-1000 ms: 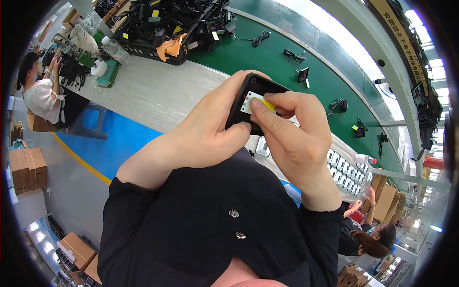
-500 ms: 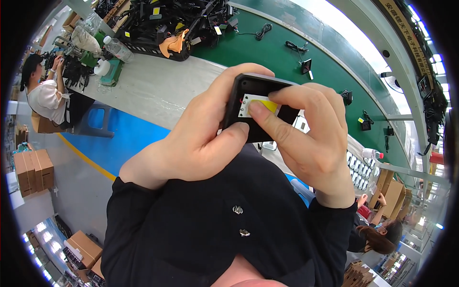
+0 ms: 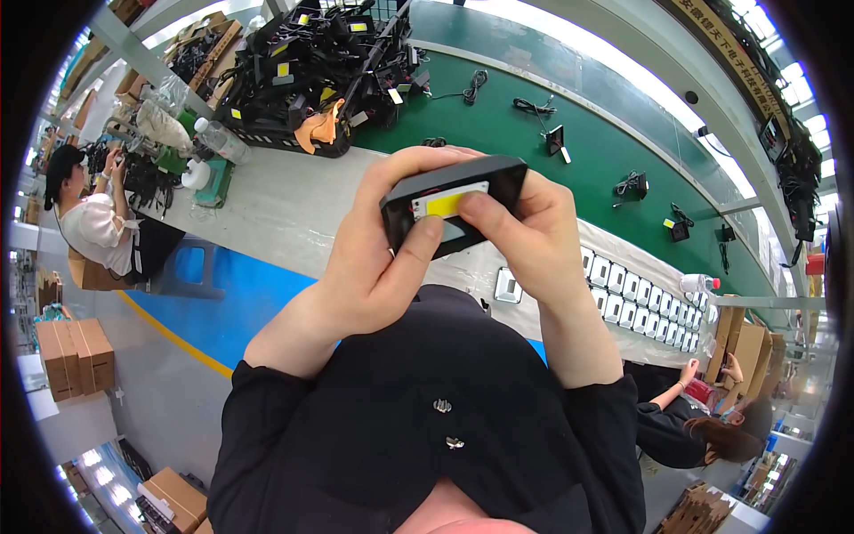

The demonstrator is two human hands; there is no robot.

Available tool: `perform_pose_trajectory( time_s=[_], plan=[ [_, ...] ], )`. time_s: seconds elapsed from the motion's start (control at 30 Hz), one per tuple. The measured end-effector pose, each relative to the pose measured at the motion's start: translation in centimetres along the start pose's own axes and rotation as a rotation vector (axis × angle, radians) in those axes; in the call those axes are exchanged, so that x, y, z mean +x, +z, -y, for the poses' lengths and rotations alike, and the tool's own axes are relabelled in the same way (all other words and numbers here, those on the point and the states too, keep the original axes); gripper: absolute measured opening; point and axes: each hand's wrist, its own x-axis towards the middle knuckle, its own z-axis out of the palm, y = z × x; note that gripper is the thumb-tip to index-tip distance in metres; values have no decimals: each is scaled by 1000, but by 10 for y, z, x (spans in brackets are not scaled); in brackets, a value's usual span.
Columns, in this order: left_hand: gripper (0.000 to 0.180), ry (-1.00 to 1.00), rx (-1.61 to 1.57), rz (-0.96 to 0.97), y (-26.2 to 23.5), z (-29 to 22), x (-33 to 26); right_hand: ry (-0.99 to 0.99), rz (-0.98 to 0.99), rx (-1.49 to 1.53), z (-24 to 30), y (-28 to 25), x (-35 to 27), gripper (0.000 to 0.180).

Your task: Assembling LED light fixtures by peeling backing from LED chips and adhering them into plastic housings.

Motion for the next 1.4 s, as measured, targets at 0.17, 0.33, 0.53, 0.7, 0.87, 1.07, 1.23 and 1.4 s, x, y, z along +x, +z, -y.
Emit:
perform_pose_trajectory(
  time_s=[0.17,0.33,0.53,0.7,0.87,1.07,1.23,1.4],
  plan=[
    [30,169,119,-76,-15,21,6,51,24,-33,-6,6,21,13],
    [24,18,62,-256,-28,45,3,-39,-51,-306,-39,17,43,17],
    [25,-151,11,-184,-71,97,24,264,-9,-191,-80,2,67,27],
    [24,64,761,-492,-191,113,120,223,-282,-813,-173,-74,69,34],
    [21,289,506,-543,-312,161,181,671,-261,-962,-241,-108,31,40],
    [33,-73,469,-592,-352,241,186,872,-186,-1185,-289,-86,20,55],
    [36,-384,4,-907,-428,276,211,830,-240,-1196,-306,-85,19,34],
    [69,-421,1153,-644,-395,284,205,741,-430,-962,-310,-100,14,24]
  ],
)
